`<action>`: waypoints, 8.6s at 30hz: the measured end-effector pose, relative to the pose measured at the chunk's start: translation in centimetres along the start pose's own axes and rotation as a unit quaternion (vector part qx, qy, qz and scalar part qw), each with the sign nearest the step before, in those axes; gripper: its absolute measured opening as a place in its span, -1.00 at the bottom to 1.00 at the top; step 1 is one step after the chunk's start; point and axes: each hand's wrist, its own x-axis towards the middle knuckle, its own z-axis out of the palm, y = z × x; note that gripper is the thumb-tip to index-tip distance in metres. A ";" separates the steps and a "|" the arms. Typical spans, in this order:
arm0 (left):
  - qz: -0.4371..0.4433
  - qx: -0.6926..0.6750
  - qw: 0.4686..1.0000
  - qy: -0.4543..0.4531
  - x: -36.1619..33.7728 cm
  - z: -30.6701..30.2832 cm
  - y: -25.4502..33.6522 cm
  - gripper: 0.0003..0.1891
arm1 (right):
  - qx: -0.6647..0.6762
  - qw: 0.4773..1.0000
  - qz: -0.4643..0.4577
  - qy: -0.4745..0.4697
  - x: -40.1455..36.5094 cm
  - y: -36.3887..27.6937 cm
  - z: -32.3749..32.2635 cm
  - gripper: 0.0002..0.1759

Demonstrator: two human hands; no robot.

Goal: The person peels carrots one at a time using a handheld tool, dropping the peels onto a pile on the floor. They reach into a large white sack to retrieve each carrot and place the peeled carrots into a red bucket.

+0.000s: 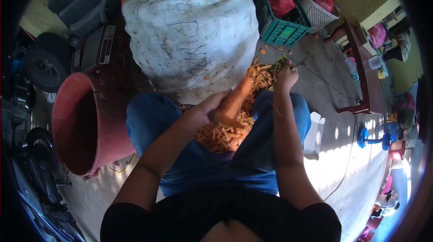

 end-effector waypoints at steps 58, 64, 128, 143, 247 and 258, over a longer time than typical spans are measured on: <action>0.033 -0.195 0.978 0.067 1.4 -1.2 1.3 -0.71 | -0.054 0.964 -0.116 -0.235 -11.0 -3.3 2.5 -0.78; -0.041 0.062 0.997 0.026 -1.3 0.1 1.2 -0.60 | -0.151 0.978 -0.142 0.037 -1.6 -0.7 2.3 -0.77; 0.021 0.010 0.999 -0.025 -0.4 -1.0 2.6 -0.64 | -0.049 0.965 -0.199 -0.164 -8.1 -2.0 3.4 -0.77; 0.057 -0.070 0.996 0.021 0.0 -0.8 2.6 -0.63 | -0.028 0.938 -0.208 -0.275 -11.7 -3.9 2.4 -0.80; 0.082 -0.131 0.985 0.072 0.3 -0.9 2.6 -0.59 | 0.065 0.957 -0.065 -0.276 -9.6 -3.1 2.8 -0.81; -0.032 0.097 0.994 -0.024 -2.7 1.5 2.4 -0.58 | -0.051 0.990 -0.128 0.026 1.1 -0.7 1.1 -0.76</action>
